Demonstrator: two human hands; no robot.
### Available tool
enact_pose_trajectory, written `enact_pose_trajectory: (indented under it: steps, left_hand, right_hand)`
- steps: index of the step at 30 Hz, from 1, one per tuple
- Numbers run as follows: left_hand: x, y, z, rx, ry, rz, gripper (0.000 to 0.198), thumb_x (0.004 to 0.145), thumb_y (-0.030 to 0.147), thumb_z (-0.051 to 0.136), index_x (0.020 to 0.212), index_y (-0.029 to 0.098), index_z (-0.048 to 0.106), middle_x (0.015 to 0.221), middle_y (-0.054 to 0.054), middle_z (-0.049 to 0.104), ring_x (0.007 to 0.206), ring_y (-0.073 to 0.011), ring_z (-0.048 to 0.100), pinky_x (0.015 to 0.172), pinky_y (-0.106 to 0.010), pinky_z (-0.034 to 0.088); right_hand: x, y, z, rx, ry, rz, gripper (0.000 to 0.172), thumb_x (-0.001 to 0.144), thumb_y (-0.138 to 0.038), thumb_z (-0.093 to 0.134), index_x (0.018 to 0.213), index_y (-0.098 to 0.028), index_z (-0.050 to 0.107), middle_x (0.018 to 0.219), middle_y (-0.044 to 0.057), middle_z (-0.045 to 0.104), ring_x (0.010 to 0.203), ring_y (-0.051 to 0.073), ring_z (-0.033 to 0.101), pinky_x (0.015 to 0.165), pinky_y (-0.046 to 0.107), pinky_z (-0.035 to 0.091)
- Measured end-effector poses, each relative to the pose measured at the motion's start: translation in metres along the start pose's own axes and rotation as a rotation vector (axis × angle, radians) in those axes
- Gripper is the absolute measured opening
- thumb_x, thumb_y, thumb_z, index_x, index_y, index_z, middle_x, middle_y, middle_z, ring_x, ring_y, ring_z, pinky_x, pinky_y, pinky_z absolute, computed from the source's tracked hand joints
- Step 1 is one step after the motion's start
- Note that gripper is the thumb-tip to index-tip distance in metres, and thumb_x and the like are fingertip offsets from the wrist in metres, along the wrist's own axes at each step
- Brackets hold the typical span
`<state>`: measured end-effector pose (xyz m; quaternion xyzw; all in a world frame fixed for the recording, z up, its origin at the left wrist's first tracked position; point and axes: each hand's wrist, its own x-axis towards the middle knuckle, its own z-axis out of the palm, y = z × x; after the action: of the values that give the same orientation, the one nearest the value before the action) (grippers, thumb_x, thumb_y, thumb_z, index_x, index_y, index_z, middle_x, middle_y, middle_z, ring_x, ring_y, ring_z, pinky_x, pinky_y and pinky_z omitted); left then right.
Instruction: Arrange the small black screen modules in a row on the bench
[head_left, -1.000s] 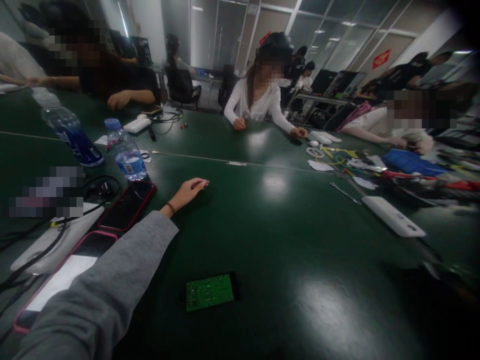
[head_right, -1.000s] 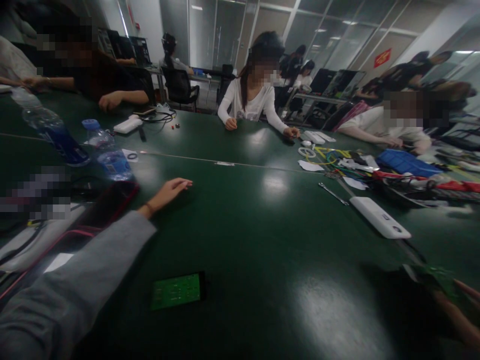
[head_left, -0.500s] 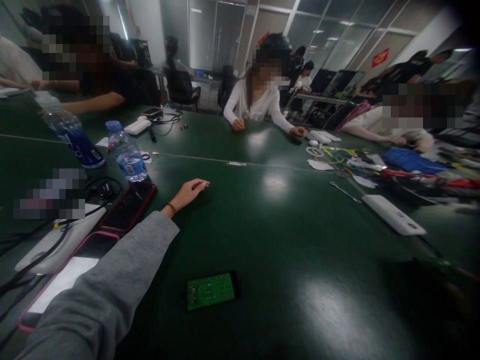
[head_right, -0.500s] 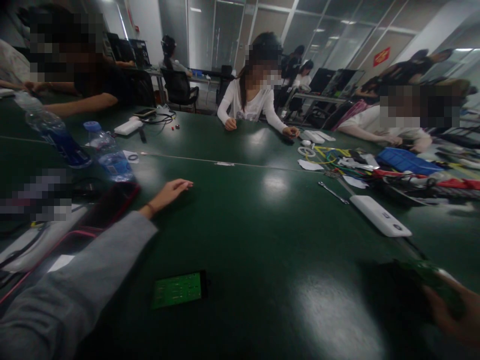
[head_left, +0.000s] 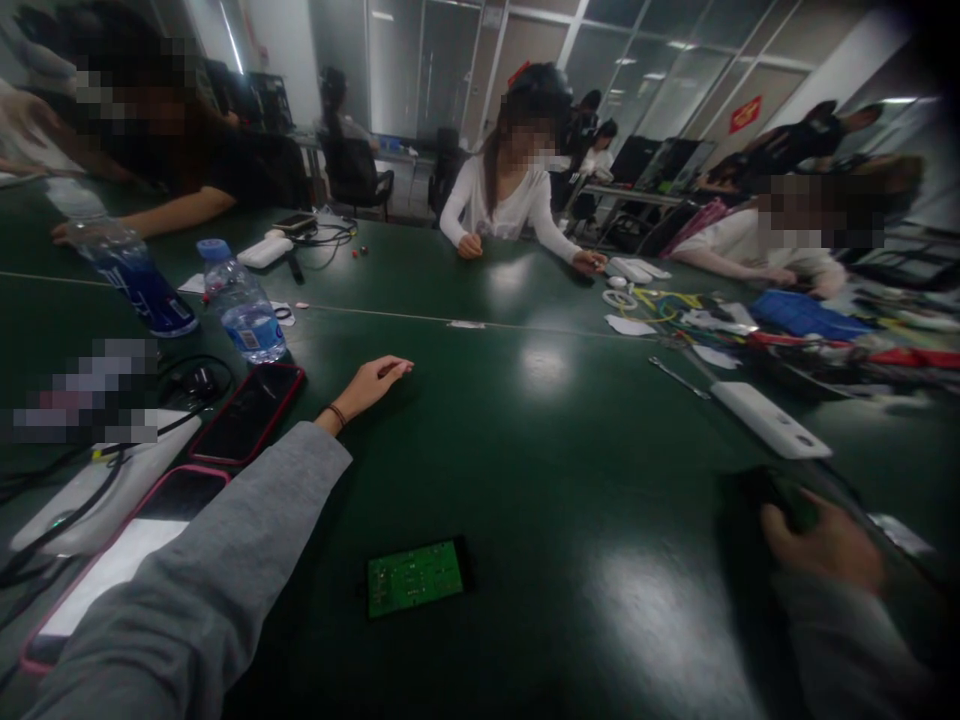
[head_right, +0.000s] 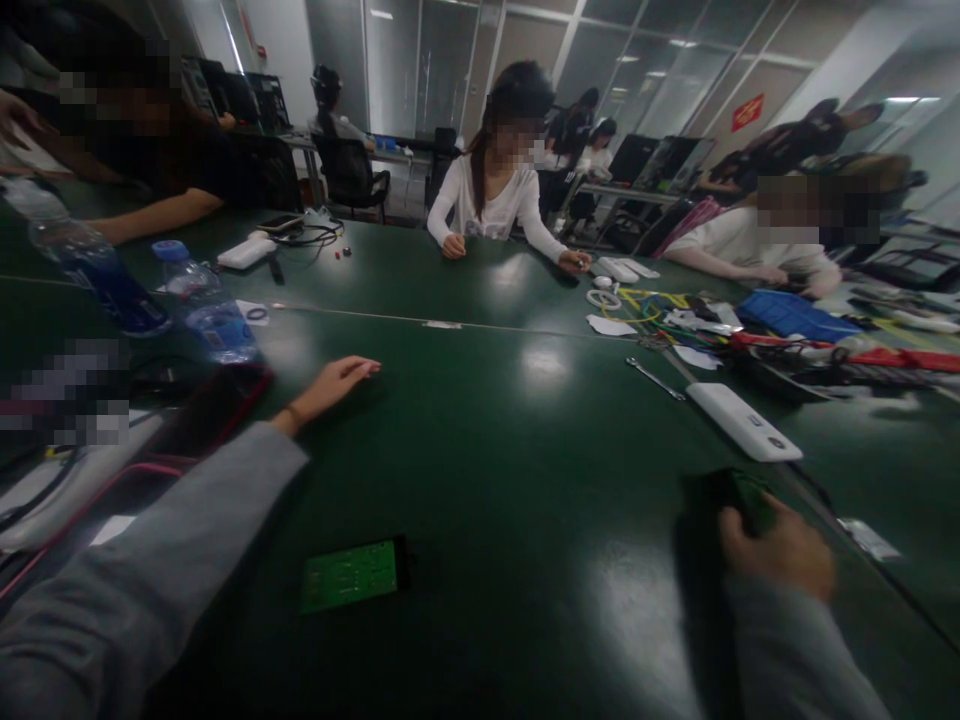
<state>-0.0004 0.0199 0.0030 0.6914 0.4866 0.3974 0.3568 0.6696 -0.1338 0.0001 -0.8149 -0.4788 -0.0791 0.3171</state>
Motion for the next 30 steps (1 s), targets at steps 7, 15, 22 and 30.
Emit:
enact_pose_trajectory:
  steps: [7,15,22,30]
  left_hand:
    - [-0.002,0.006,-0.001,-0.002,-0.016,-0.015,0.039,0.1,0.051,0.057,0.121,0.023,0.073,0.129,-0.01,0.074,0.119,-0.0262,0.068,0.11,-0.047,0.051]
    - [-0.005,0.01,0.001,0.23,-0.114,0.054,0.049,0.098,0.062,0.058,0.13,0.028,0.073,0.136,-0.007,0.071,0.128,-0.0288,0.062,0.115,-0.051,0.043]
    - [-0.006,0.017,0.001,0.372,-0.161,0.08,0.048,0.097,0.062,0.059,0.129,0.029,0.072,0.137,-0.004,0.071,0.128,-0.028,0.06,0.114,-0.051,0.041]
    - [-0.004,0.015,-0.001,0.318,-0.16,0.042,0.048,0.098,0.062,0.057,0.126,0.027,0.074,0.134,-0.005,0.073,0.127,-0.0283,0.061,0.114,-0.051,0.042]
  right_hand:
    - [-0.049,-0.196,0.077,0.061,-0.213,-0.61,0.057,0.104,-0.05,0.038,0.149,-0.017,0.05,0.122,0.026,0.061,0.117,0.039,0.061,0.099,0.057,0.051]
    - [-0.147,-0.369,0.103,0.326,-0.478,-0.824,0.057,0.103,-0.034,0.049,0.156,-0.017,0.042,0.128,0.02,0.056,0.115,0.037,0.059,0.095,0.055,0.06]
    - [-0.154,-0.371,0.107,0.737,-0.545,-0.835,0.071,0.1,-0.034,0.06,0.161,-0.015,0.03,0.147,0.021,0.047,0.138,0.035,0.051,0.118,0.058,0.047]
    - [-0.148,-0.363,0.116,0.885,-0.728,-0.786,0.08,0.097,-0.038,0.073,0.163,-0.025,0.03,0.161,0.015,0.043,0.147,0.032,0.046,0.125,0.057,0.039]
